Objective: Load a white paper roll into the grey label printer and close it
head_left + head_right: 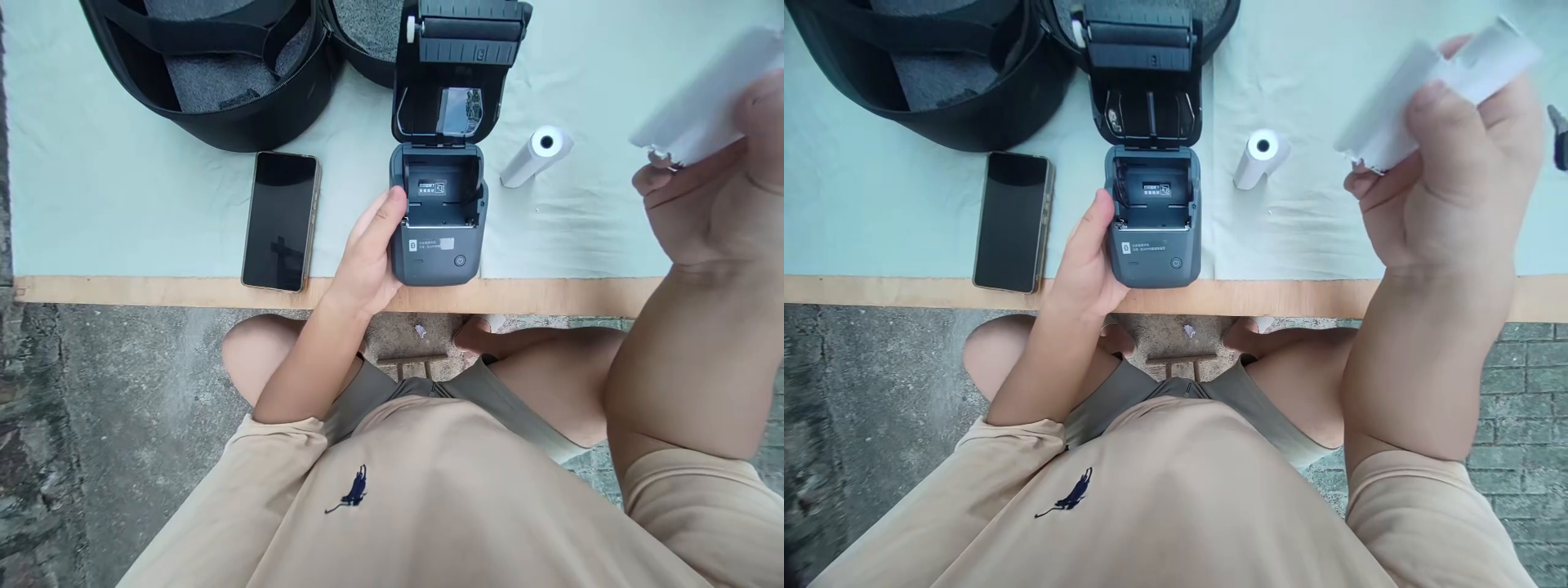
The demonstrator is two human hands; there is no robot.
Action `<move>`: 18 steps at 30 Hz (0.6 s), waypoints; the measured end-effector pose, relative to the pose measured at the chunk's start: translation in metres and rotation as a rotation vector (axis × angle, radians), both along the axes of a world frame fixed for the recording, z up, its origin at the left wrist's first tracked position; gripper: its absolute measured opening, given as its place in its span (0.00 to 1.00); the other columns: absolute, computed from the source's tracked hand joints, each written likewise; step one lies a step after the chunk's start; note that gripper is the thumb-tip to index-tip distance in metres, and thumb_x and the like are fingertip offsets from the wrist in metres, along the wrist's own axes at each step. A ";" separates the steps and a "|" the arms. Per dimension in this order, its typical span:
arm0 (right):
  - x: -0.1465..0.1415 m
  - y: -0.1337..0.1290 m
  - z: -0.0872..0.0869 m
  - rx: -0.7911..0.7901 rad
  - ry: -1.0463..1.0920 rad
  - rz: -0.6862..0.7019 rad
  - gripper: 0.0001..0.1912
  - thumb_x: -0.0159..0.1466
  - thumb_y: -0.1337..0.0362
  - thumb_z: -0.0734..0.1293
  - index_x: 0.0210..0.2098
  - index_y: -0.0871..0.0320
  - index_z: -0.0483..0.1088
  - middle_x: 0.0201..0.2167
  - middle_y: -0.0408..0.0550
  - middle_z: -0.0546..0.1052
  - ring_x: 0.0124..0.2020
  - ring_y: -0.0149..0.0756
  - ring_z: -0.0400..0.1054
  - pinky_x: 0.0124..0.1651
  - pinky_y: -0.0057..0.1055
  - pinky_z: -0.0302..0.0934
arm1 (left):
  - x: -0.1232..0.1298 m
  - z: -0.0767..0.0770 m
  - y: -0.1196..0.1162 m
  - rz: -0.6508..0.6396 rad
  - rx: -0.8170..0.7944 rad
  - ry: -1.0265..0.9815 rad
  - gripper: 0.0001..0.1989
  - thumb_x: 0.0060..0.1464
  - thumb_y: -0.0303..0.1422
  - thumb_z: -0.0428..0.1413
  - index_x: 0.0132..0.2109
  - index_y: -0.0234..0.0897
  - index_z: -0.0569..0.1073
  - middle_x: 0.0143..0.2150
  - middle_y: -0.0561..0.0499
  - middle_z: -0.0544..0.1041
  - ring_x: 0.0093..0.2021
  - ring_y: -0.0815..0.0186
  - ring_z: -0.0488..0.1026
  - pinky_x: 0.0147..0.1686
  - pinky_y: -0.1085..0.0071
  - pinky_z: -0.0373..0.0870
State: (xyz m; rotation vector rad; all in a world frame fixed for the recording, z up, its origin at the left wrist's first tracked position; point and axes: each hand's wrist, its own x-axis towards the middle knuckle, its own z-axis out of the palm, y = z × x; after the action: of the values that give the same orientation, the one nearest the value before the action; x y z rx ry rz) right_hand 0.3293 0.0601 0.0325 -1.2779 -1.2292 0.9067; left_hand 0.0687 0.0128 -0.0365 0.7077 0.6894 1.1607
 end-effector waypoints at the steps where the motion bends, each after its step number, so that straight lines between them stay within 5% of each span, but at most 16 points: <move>1: 0.005 -0.001 -0.005 0.007 0.000 -0.019 0.20 0.46 0.54 0.71 0.38 0.51 0.68 0.27 0.42 0.64 0.24 0.29 0.64 0.21 0.29 0.55 | 0.000 0.000 0.000 0.004 0.001 0.003 0.21 0.63 0.44 0.40 0.48 0.41 0.73 0.44 0.52 0.78 0.63 0.57 0.65 0.57 0.59 0.70; 5: 0.019 -0.006 -0.017 0.075 -0.267 -0.059 0.14 0.53 0.67 0.66 0.40 0.55 0.70 0.36 0.46 0.68 0.33 0.28 0.66 0.30 0.30 0.61 | 0.003 -0.001 0.000 0.015 0.006 -0.019 0.21 0.62 0.47 0.42 0.47 0.40 0.73 0.46 0.51 0.78 0.64 0.58 0.63 0.59 0.61 0.69; 8: 0.025 -0.006 -0.020 0.157 -0.529 -0.086 0.22 0.54 0.75 0.63 0.48 0.55 0.68 0.38 0.44 0.70 0.31 0.20 0.60 0.31 0.26 0.53 | 0.004 0.000 0.001 0.017 0.002 -0.016 0.21 0.61 0.48 0.43 0.46 0.41 0.73 0.47 0.50 0.78 0.66 0.58 0.61 0.60 0.62 0.67; 15: 0.037 0.002 -0.035 -0.027 -0.816 -0.120 0.27 0.49 0.79 0.60 0.47 0.54 0.68 0.40 0.48 0.75 0.27 0.22 0.60 0.29 0.28 0.51 | 0.006 0.005 0.001 0.027 -0.007 0.023 0.20 0.61 0.47 0.44 0.46 0.41 0.74 0.51 0.51 0.77 0.69 0.62 0.54 0.64 0.64 0.62; 18: 0.041 0.001 -0.032 -0.008 -0.858 -0.074 0.37 0.48 0.77 0.63 0.56 0.49 0.62 0.52 0.48 0.70 0.42 0.32 0.67 0.39 0.33 0.58 | 0.006 0.005 0.001 0.048 -0.002 0.081 0.21 0.61 0.48 0.42 0.46 0.41 0.73 0.50 0.51 0.78 0.69 0.61 0.53 0.64 0.61 0.62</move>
State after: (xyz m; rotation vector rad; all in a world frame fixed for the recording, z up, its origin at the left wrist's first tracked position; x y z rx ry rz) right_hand 0.3708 0.0609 0.0009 -1.7844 -1.8034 0.2816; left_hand 0.0747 0.0142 -0.0312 0.7428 0.7787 1.1799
